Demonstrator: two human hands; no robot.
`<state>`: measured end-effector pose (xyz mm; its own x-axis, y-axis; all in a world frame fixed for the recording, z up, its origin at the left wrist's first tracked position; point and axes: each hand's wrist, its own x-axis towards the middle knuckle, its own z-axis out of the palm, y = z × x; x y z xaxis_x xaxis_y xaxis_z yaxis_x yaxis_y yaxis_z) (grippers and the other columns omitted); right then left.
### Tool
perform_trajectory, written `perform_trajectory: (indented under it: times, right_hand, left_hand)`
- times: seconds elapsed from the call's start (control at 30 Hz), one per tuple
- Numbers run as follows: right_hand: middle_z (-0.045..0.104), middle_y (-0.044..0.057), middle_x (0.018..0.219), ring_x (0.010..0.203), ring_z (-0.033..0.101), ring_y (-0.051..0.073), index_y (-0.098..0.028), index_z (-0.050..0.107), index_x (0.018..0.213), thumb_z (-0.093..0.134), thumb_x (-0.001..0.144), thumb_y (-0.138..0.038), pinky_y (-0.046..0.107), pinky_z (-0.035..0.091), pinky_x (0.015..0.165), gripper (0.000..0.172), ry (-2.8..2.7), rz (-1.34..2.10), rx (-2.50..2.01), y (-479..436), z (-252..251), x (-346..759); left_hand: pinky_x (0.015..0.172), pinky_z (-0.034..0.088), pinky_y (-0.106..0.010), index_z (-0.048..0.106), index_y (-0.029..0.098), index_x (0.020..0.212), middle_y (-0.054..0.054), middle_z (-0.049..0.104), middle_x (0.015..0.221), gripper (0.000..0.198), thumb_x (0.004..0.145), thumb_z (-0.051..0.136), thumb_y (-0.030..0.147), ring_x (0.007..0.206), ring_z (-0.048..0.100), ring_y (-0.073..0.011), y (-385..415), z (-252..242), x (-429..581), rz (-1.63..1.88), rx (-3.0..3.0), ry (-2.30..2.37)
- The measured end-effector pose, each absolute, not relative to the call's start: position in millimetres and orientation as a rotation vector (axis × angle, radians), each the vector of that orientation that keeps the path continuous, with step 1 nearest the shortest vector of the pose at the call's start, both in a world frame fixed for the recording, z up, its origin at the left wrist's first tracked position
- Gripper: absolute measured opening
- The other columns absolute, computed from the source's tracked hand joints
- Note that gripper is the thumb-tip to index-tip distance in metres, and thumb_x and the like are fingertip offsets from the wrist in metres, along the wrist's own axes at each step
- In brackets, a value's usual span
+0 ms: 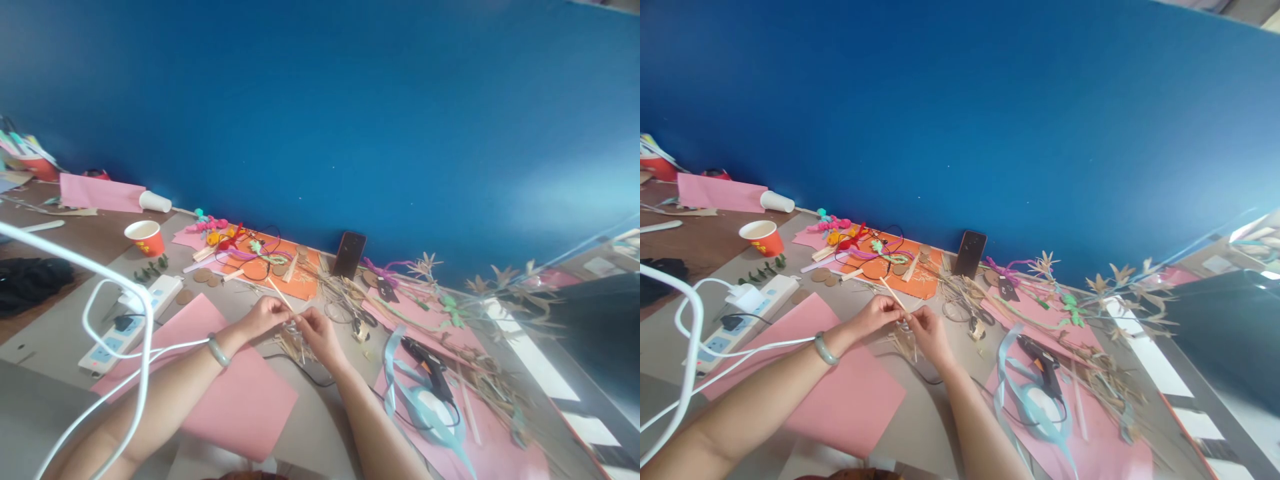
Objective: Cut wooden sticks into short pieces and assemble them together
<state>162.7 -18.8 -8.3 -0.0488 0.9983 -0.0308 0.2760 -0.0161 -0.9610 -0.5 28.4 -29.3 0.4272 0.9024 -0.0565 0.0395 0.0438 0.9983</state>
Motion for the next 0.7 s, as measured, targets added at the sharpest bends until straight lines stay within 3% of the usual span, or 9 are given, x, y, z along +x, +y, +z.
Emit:
perform_trajectory:
  times: [0.17,0.7]
  right_hand:
    - [0.042,-0.006,0.049,0.046,0.036,0.008,-0.019,0.047,0.062,0.059,0.074,-0.056,0.021,0.027,0.043,0.041,-1.417,1.084,-1.45,-18,-10,162]
    - [0.038,-0.01,0.045,0.036,0.015,0.002,-0.02,0.033,0.059,0.067,0.069,-0.048,0.02,0.007,0.038,0.045,-0.98,1.692,-1.225,-17,3,169]
  left_hand:
    - [0.052,0.038,-0.02,0.067,0.009,0.069,-0.003,0.063,0.059,0.034,0.068,0.069,0.042,0.053,0.052,-0.0098,26,-30,0,0.808,1.427,0.869]
    - [0.061,0.042,-0.022,0.066,0.01,0.072,-0.004,0.063,0.067,0.028,0.071,0.068,0.038,0.063,0.053,-0.0118,25,-19,-3,0.805,1.48,0.749]
